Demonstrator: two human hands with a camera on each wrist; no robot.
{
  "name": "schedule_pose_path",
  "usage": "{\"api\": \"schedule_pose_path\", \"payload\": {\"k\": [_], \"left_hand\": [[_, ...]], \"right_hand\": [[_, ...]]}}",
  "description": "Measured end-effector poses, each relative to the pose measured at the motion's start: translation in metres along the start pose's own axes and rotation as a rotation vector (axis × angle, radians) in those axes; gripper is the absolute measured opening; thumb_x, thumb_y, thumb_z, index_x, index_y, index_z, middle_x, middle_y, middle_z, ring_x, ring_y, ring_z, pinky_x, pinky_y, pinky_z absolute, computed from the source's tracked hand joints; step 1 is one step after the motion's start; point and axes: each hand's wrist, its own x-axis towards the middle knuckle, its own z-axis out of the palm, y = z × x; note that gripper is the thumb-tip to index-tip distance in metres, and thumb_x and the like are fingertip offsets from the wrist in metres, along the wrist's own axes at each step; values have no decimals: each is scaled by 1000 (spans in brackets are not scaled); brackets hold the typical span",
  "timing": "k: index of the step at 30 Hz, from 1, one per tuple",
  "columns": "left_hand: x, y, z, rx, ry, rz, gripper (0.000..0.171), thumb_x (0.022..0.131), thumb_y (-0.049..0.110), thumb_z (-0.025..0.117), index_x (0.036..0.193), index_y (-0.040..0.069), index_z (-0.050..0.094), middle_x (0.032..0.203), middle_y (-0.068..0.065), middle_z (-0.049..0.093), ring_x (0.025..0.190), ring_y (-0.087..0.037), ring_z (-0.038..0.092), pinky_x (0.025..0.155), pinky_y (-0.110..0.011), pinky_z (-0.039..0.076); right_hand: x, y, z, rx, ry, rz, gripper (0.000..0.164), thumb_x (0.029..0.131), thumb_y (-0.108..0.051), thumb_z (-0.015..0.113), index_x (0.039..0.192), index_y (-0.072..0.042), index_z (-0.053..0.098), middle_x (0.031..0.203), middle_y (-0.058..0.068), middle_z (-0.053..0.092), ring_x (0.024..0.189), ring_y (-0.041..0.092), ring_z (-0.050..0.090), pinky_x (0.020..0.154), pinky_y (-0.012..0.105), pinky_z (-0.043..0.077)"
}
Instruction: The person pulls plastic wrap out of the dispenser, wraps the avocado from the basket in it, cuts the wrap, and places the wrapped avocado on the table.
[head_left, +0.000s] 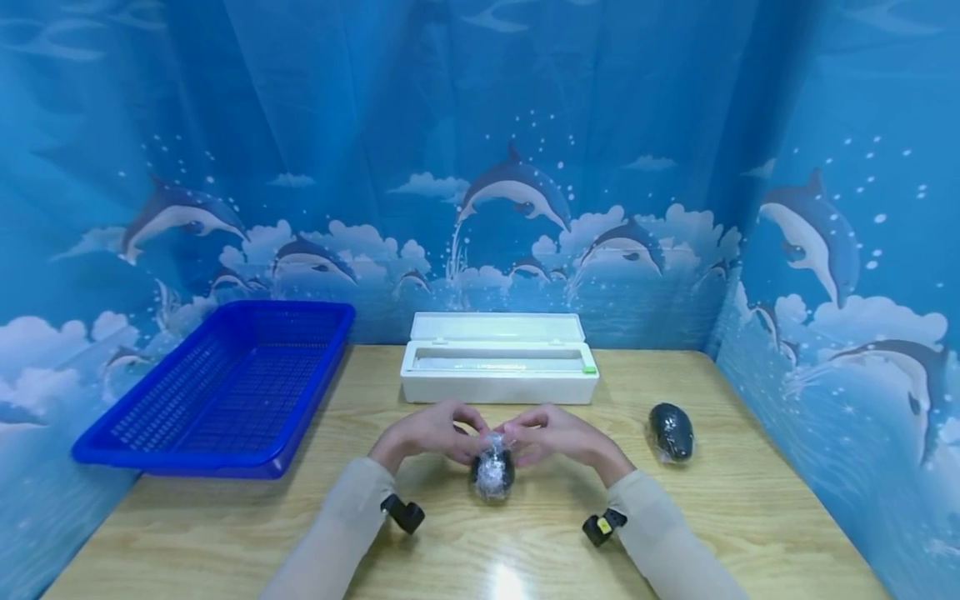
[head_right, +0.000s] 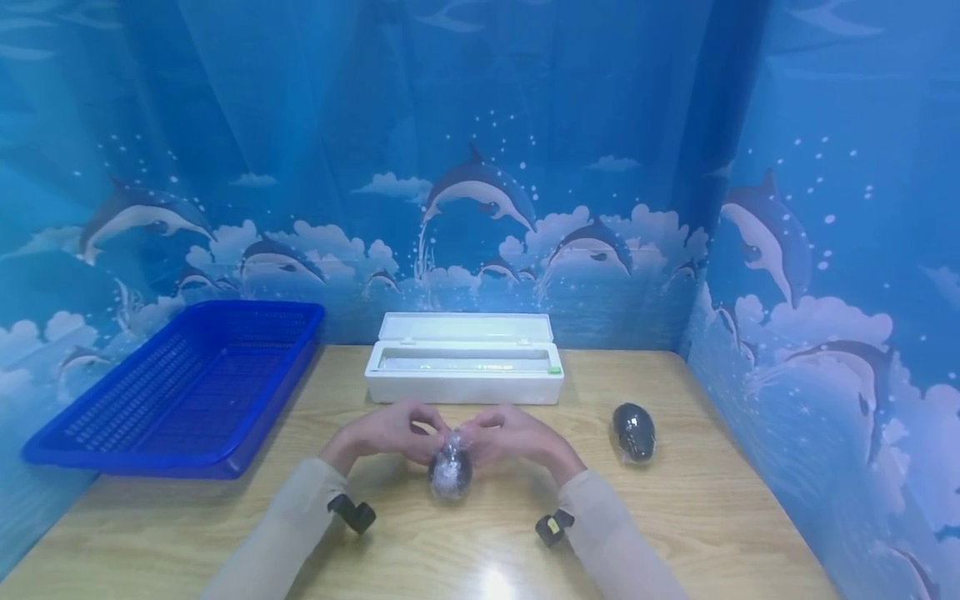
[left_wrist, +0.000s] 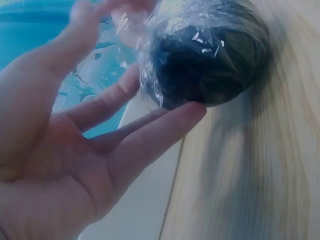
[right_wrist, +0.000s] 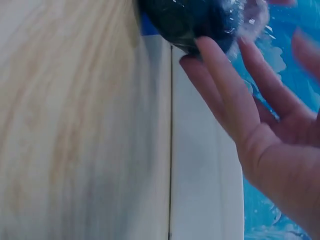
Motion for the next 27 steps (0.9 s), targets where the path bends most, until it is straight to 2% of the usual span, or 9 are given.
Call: {"api": "schedule_pose_path", "payload": {"k": [3, 5, 11, 15, 19, 27], "left_hand": [[-1, 3, 1, 0, -14, 18, 22, 102, 26, 65, 110, 6, 73, 120, -11, 67, 101, -21, 70, 80, -37, 66], [-1, 4, 2, 10, -20, 27, 20, 102, 24, 66, 108, 7, 72, 120, -10, 67, 101, -21, 70, 79, -37, 66], [-1, 5, 3, 10, -28, 16, 16, 92, 17, 78, 103, 7, 71, 117, -8, 67, 95, -20, 73, 75, -38, 66], [-1, 5, 4, -9, -38, 7, 18, 89, 12, 81, 103, 7, 70, 117, -9, 67, 97, -20, 72, 74, -39, 66], [-1, 5, 4, -6, -37, -5, 19, 88, 9, 82, 103, 6, 70, 119, -10, 66, 97, -21, 73, 74, -39, 66], [0, 4, 5, -12, -2, -28, 21, 87, 4, 81, 105, 3, 71, 116, -11, 67, 91, -21, 74, 73, -36, 66]], "right_hand": [[2, 2, 3, -17, 74, 10, 39, 103, -30, 63, 119, 4, 72, 120, 19, 74, 99, 28, 76, 86, 47, 64], [3, 3, 6, -42, 116, 11, 33, 100, -27, 68, 112, 3, 74, 115, 17, 75, 90, 25, 77, 82, 47, 65], [4, 0, 14, -89, 180, 31, 28, 94, -26, 77, 103, 0, 75, 115, 16, 76, 84, 21, 76, 79, 45, 66], [4, -2, 17, -142, 215, 62, 25, 89, -27, 82, 96, -5, 76, 109, 10, 75, 80, 19, 73, 74, 39, 65], [5, -1, 18, -169, 215, 80, 21, 86, -24, 85, 91, -7, 74, 105, 9, 72, 80, 18, 72, 72, 34, 63], [6, -2, 18, -171, 167, 37, 19, 88, -17, 82, 92, -3, 70, 98, 8, 71, 82, 18, 70, 71, 35, 65]]}}
